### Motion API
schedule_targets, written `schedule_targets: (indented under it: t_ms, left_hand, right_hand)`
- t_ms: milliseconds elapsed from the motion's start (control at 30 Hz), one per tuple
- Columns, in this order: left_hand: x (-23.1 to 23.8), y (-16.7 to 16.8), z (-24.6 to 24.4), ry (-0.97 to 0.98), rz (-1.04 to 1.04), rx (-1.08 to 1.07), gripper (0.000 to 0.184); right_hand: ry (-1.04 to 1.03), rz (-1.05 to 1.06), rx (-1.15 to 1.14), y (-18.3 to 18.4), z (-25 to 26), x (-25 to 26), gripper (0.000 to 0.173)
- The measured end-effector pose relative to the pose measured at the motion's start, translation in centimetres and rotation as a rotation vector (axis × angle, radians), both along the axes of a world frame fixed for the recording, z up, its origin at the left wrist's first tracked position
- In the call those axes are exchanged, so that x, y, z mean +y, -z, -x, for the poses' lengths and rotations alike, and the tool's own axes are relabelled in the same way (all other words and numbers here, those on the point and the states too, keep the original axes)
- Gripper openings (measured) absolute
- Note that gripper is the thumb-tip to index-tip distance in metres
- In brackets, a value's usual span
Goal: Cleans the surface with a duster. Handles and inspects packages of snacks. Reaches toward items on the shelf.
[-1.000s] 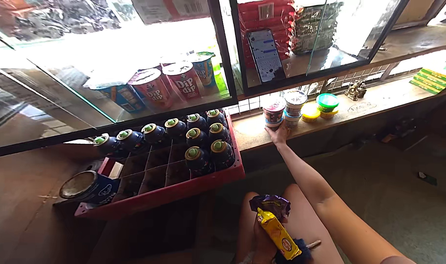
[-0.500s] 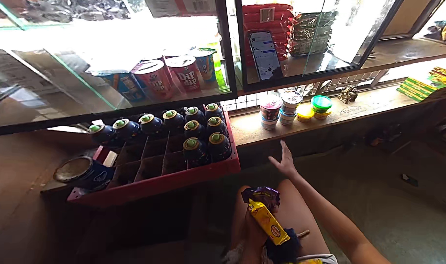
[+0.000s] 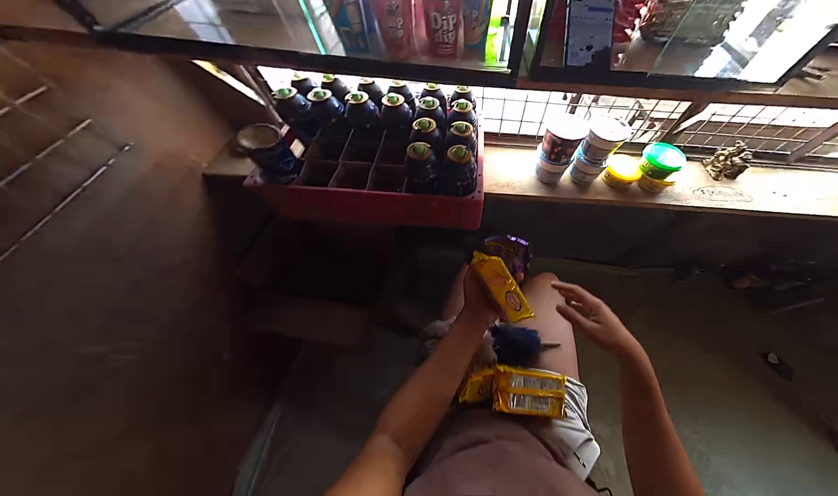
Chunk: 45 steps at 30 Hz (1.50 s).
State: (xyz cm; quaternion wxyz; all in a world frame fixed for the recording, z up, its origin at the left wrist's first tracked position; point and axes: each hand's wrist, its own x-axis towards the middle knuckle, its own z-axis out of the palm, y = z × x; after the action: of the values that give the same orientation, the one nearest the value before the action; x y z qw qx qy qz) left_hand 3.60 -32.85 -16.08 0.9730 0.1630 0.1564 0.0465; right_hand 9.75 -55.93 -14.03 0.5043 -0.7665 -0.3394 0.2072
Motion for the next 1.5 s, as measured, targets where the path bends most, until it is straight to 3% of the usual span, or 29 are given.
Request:
schedule_targets:
  t_ms: [100, 167, 233, 333, 400, 467, 567, 667, 933, 1100, 1300, 1433, 1500]
  left_hand:
    - [-0.4, -3.3, 1.2, -0.078, -0.082, -0.127, 0.071]
    - [-0.9, -5.2, 2.4, -0.191, -0.169, -0.174, 0.066]
    - [-1.5, -6.8, 3.7, -0.322, -0.216, -0.144, 0.066]
    - [-2.0, -7.8, 5.4, -0.449, -0.229, -0.133, 0.066]
    - [-2.2, -8.5, 6.5, -0.487, -0.266, -0.067, 0.064]
    - [-2.0, -9.0, 7.0, -0.488, -0.258, -0.033, 0.064]
    - [-0.8, -9.0, 7.3, -0.480, -0.285, -0.047, 0.057]
    - [2.2, -9.8, 6.7, -0.409, -0.472, 0.088, 0.058]
    - [18.2, -13.3, 0.6, -0.242, -1.019, 0.304, 0.066]
    - [25.0, -13.4, -3.0, -0.124, -1.160, 0.465, 0.043]
    - [25.5, -13.1, -3.6, -0.001, -1.327, 0.573, 0.004]
    - [26.3, -13.1, -3.6, -0.008, -1.401, 0.703, 0.028]
    - [26.3, -13.5, -3.4, -0.032, -1.336, 0.727, 0.053]
  right_hand:
    - [-0.030, -0.112, -0.027, -3.7, 2.9, 2.0, 0.065]
    - [-0.038, -0.191, -0.082, -5.0, 5.2, 3.4, 0.060]
    - [0.033, -0.222, -0.201, -5.5, 7.3, 4.9, 0.062]
    - [0.132, -0.177, -0.426, -5.3, 9.3, 7.2, 0.078]
    - [0.169, -0.182, -0.502, -5.1, 9.7, 8.3, 0.067]
    - [0.165, -0.236, -0.466, -4.8, 9.7, 8.8, 0.060]
    - [0.077, -0.488, -0.187, -4.2, 10.0, 8.3, 0.056]
    - [0.086, -0.661, 0.046, -4.1, 9.7, 5.9, 0.053]
    - [0.476, -0.666, 0.124, -4.0, 6.1, -1.1, 0.045]
    - [0.510, -0.708, 0.161, -3.3, 5.6, -1.7, 0.044]
    - [0.476, -0.658, 0.207, -2.6, 5.7, -0.8, 0.048]
    - [0.469, -0.649, 0.207, -2.4, 5.6, -0.9, 0.049]
    - [0.469, -0.644, 0.213, -2.1, 5.4, -1.1, 0.047]
